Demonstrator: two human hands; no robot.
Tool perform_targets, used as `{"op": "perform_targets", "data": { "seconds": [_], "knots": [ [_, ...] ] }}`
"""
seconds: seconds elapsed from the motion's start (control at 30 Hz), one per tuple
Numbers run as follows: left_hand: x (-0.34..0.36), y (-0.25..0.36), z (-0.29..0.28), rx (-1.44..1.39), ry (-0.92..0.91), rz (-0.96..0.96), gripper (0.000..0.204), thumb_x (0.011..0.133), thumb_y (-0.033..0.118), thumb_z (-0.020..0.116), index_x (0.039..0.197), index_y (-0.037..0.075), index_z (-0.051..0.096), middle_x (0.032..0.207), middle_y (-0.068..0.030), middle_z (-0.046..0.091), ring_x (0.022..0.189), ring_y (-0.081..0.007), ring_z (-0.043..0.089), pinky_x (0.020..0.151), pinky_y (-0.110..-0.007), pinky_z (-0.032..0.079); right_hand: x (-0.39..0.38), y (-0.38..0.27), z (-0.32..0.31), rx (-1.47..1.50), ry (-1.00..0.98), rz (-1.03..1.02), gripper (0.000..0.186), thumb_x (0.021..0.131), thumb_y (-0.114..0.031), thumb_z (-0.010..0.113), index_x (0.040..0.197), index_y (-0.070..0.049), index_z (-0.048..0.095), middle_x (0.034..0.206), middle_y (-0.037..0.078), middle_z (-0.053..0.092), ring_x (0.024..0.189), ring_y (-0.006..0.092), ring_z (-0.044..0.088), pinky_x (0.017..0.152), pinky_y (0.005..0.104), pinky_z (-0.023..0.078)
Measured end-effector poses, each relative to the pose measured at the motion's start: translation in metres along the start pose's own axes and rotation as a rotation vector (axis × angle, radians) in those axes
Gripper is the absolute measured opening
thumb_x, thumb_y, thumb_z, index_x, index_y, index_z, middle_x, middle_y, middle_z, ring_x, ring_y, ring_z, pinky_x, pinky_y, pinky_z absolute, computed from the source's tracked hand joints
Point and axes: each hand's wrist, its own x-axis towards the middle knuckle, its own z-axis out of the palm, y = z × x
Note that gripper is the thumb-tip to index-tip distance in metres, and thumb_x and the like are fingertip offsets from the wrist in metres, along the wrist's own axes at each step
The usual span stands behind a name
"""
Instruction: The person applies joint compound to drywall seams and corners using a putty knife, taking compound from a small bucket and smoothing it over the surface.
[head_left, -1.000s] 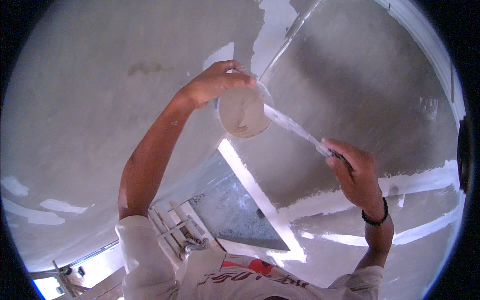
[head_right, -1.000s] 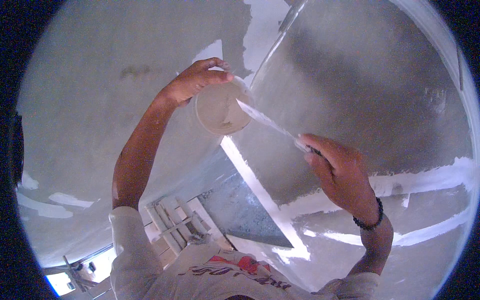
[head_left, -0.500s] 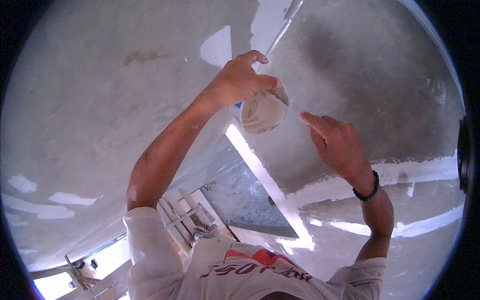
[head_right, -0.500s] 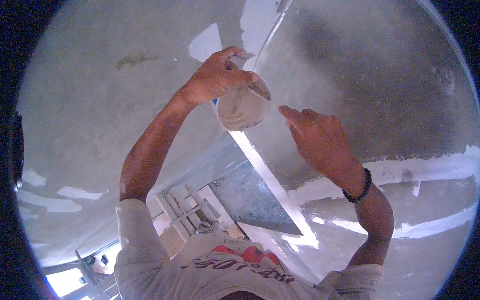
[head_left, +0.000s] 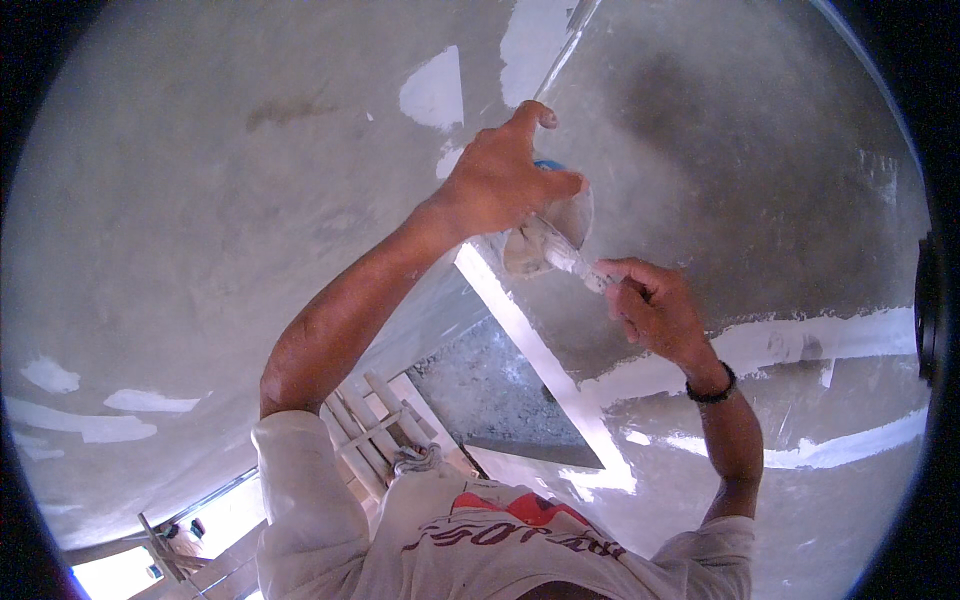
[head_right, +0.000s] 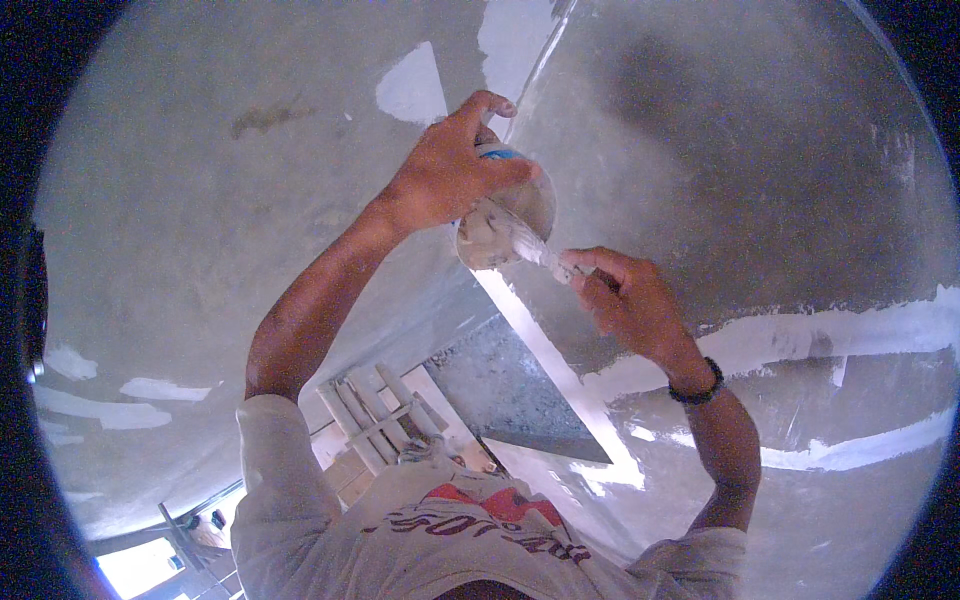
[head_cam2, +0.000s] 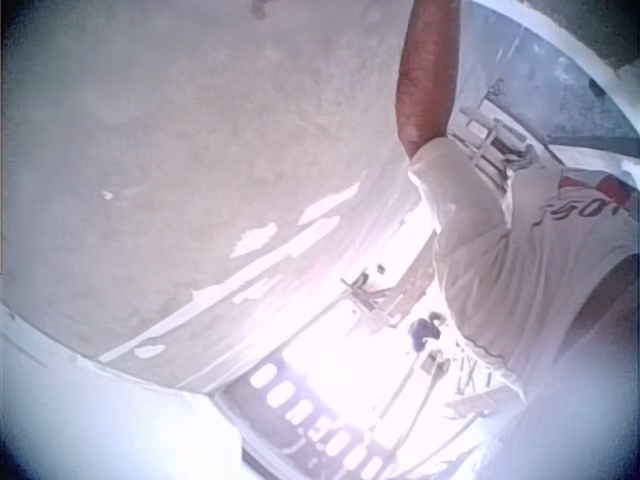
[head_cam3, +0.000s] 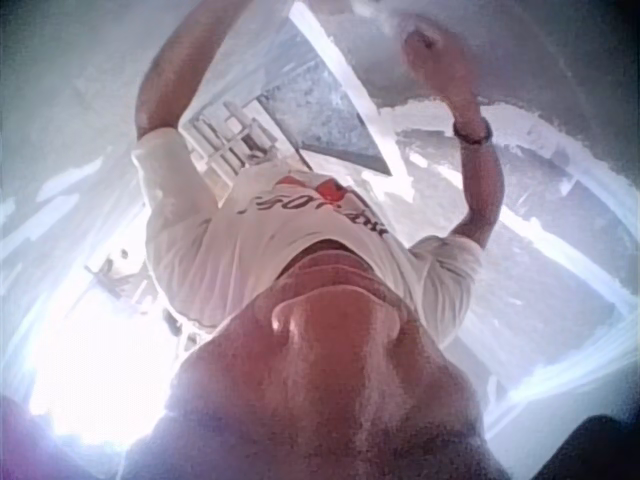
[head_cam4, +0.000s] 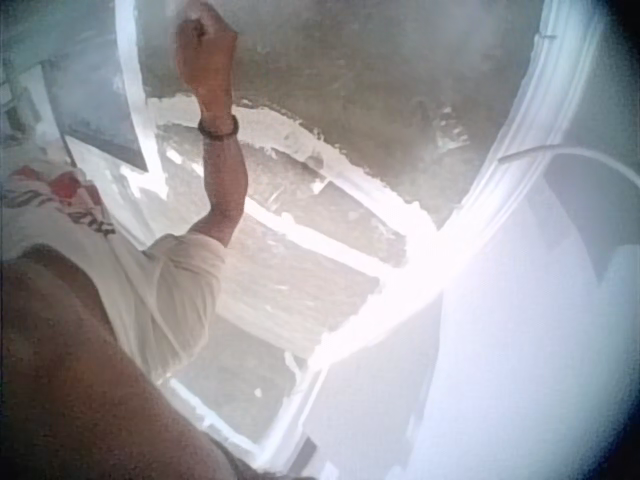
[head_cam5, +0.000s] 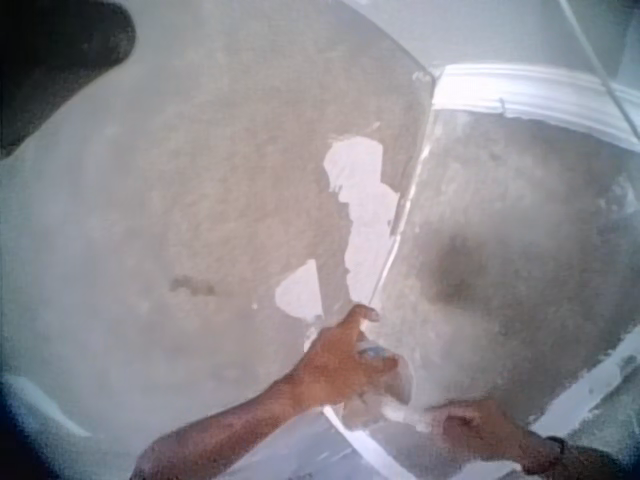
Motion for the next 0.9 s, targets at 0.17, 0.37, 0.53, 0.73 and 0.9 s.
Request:
{"op": "perform_targets", "data": {
  "seconds": [0.17,0.37,0.53,0.73,0.9],
  "knots": [
    [0.002,-0.003,0.008,-0.001,0.039,-0.029,0.069,0.075,0.039,0.076,0.126,0.005,0.044,0.092,-0.0180,0.064,0.080,-0.0267,0.064,0.077,-0.038,0.052,-0.009,0.022,0.032,0.605,-0.021,0.231,0.030,0.093,-0.011,0.054,0.122,-0.006,0.059,0.072,0.005,0.062,0.047,0.0074,0.052,0.038,0.0214,0.041],
    [0.014,-0.024,-0.003,-0.359,-0.025,-0.050,0.067,0.078,0.039,0.076,0.126,0.005,0.043,0.093,-0.0145,0.066,0.084,-0.0217,0.064,0.078,-0.037,0.050,-0.019,0.048,0.060,1.317,-0.082,0.090,0.035,0.096,-0.017,0.054,0.127,-0.001,0.049,0.073,0.013,0.063,0.040,0.0120,0.050,0.033,0.0220,0.039],
    [0.033,-0.039,-0.048,-0.320,-0.110,-0.025,0.089,0.073,0.051,0.075,0.135,0.000,0.038,0.108,-0.0251,0.062,0.108,-0.0337,0.059,0.094,-0.043,0.047,-0.021,0.031,0.040,1.433,0.018,-0.158,0.041,0.094,-0.020,0.056,0.130,-0.003,0.046,0.075,0.015,0.063,0.042,0.0128,0.052,0.034,0.0227,0.041],
    [0.051,-0.040,-0.129,-0.083,-0.215,0.017,0.095,0.063,0.055,0.078,0.135,0.002,0.045,0.114,-0.0242,0.061,0.109,-0.0357,0.058,0.097,-0.047,0.042,0.005,-0.040,-0.073,0.711,0.635,-0.424,0.037,0.091,-0.018,0.058,0.125,-0.003,0.053,0.082,0.010,0.065,0.054,0.0105,0.056,0.039,0.0206,0.043],
    [0.058,-0.069,-0.157,-0.195,-0.270,0.080,0.097,0.057,0.057,0.079,0.132,0.003,0.049,0.114,-0.0245,0.062,0.109,-0.0361,0.058,0.096,-0.047,0.042,0.061,-0.119,-0.166,-0.198,0.956,-0.433,0.034,0.092,-0.022,0.058,0.123,-0.009,0.059,0.077,0.002,0.063,0.062,0.0066,0.054,0.052,0.0217,0.045]
  ]
}}
